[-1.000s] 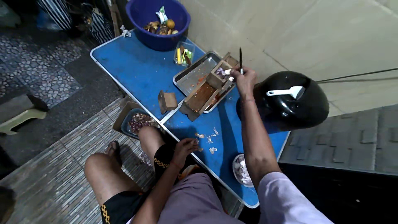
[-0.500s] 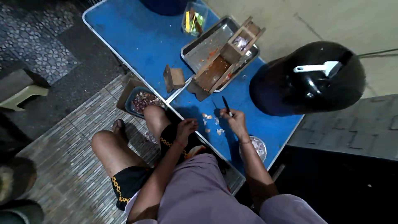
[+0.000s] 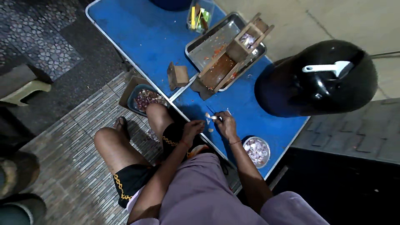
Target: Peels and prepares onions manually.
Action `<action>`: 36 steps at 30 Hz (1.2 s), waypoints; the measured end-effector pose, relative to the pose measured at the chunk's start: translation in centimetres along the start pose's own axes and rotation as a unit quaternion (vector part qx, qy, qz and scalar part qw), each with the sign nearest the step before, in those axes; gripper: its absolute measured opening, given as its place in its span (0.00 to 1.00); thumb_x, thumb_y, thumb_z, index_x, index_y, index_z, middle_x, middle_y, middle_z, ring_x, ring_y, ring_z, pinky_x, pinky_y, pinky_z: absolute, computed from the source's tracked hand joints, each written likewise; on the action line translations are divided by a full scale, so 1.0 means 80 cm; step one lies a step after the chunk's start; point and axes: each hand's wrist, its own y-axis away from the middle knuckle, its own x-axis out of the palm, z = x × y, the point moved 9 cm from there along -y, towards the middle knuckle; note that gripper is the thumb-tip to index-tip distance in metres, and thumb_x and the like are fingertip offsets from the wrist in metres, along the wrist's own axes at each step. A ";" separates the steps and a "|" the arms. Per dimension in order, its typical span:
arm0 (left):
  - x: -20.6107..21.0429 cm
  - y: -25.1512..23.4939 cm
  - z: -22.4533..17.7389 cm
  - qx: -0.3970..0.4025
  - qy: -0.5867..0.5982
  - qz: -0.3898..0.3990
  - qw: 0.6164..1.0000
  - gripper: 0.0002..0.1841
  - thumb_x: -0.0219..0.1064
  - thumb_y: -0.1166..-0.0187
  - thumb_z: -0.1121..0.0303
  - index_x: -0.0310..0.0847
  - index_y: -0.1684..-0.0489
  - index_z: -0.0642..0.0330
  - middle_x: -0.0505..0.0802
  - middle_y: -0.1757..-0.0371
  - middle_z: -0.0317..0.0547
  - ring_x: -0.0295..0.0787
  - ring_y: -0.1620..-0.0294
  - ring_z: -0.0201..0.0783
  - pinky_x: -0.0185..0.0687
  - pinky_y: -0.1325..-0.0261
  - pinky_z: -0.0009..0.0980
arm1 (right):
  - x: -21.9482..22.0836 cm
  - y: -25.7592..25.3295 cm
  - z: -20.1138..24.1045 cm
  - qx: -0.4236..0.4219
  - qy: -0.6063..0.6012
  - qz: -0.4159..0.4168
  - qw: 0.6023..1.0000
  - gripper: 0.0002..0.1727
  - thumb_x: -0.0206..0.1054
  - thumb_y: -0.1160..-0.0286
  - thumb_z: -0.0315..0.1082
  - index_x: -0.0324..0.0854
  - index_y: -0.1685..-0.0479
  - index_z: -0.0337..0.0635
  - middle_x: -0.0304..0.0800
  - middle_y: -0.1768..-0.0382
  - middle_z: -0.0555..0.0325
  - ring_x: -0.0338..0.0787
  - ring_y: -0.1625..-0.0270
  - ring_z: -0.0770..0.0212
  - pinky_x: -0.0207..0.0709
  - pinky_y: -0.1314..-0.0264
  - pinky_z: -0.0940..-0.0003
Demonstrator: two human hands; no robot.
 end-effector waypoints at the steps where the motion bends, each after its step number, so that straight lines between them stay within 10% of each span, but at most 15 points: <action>1: 0.004 0.000 -0.002 0.017 -0.024 0.009 1.000 0.13 0.63 0.14 0.73 0.83 0.39 0.70 0.91 0.48 0.51 0.88 0.55 0.34 0.85 0.46 0.31 | -0.008 0.005 0.001 0.008 -0.008 -0.002 1.000 0.12 0.73 0.23 0.33 0.90 0.46 0.37 0.92 0.46 0.40 0.92 0.45 0.38 0.82 0.41 0.34; 8: 0.055 -0.006 -0.026 0.139 -0.141 0.045 0.979 0.19 0.75 0.25 0.73 0.85 0.35 0.65 0.91 0.38 0.53 0.90 0.42 0.42 0.85 0.37 0.39 | -0.067 0.051 0.048 -0.044 -0.107 -0.057 0.992 0.09 0.76 0.29 0.27 0.92 0.53 0.33 0.94 0.55 0.43 0.94 0.54 0.52 0.86 0.47 0.53; 17: 0.066 0.003 -0.049 0.171 -0.095 0.075 0.978 0.11 0.69 0.19 0.73 0.86 0.45 0.69 0.94 0.57 0.49 0.92 0.66 0.33 0.92 0.56 0.31 | -0.092 0.065 0.038 0.010 -0.335 -0.093 0.938 0.07 0.72 0.30 0.21 0.91 0.56 0.32 0.94 0.67 0.62 0.82 0.76 0.80 0.78 0.72 0.83; 20: 0.064 0.002 -0.046 0.152 -0.053 0.069 0.985 0.10 0.70 0.20 0.76 0.86 0.45 0.70 0.94 0.57 0.49 0.92 0.66 0.32 0.92 0.55 0.30 | -0.086 0.061 0.023 0.038 -0.280 -0.089 0.955 0.07 0.69 0.22 0.27 0.90 0.54 0.34 0.93 0.66 0.61 0.82 0.77 0.78 0.78 0.72 0.80; 25: 0.068 0.007 -0.038 0.118 0.006 0.082 0.990 0.11 0.68 0.19 0.78 0.84 0.44 0.72 0.91 0.52 0.52 0.92 0.62 0.35 0.92 0.51 0.32 | -0.067 0.054 0.011 0.052 -0.077 -0.072 0.993 0.15 0.69 0.18 0.36 0.91 0.56 0.30 0.92 0.60 0.41 0.90 0.59 0.49 0.82 0.49 0.47; 29: 0.070 0.008 -0.036 0.101 0.049 0.093 0.989 0.10 0.67 0.19 0.78 0.84 0.45 0.73 0.93 0.53 0.53 0.94 0.60 0.39 0.93 0.49 0.36 | -0.056 0.053 0.006 0.066 -0.071 -0.033 0.995 0.18 0.67 0.19 0.30 0.84 0.32 0.35 0.93 0.49 0.38 0.93 0.51 0.43 0.83 0.42 0.41; 36: 0.071 0.010 -0.034 0.094 0.076 0.093 0.988 0.10 0.67 0.18 0.77 0.84 0.45 0.71 0.93 0.55 0.48 0.93 0.60 0.36 0.92 0.49 0.33 | -0.069 0.087 0.051 -0.016 -0.371 -0.011 0.929 0.25 0.44 0.11 0.32 0.74 0.23 0.29 0.82 0.76 0.73 0.72 0.78 0.82 0.67 0.74 0.86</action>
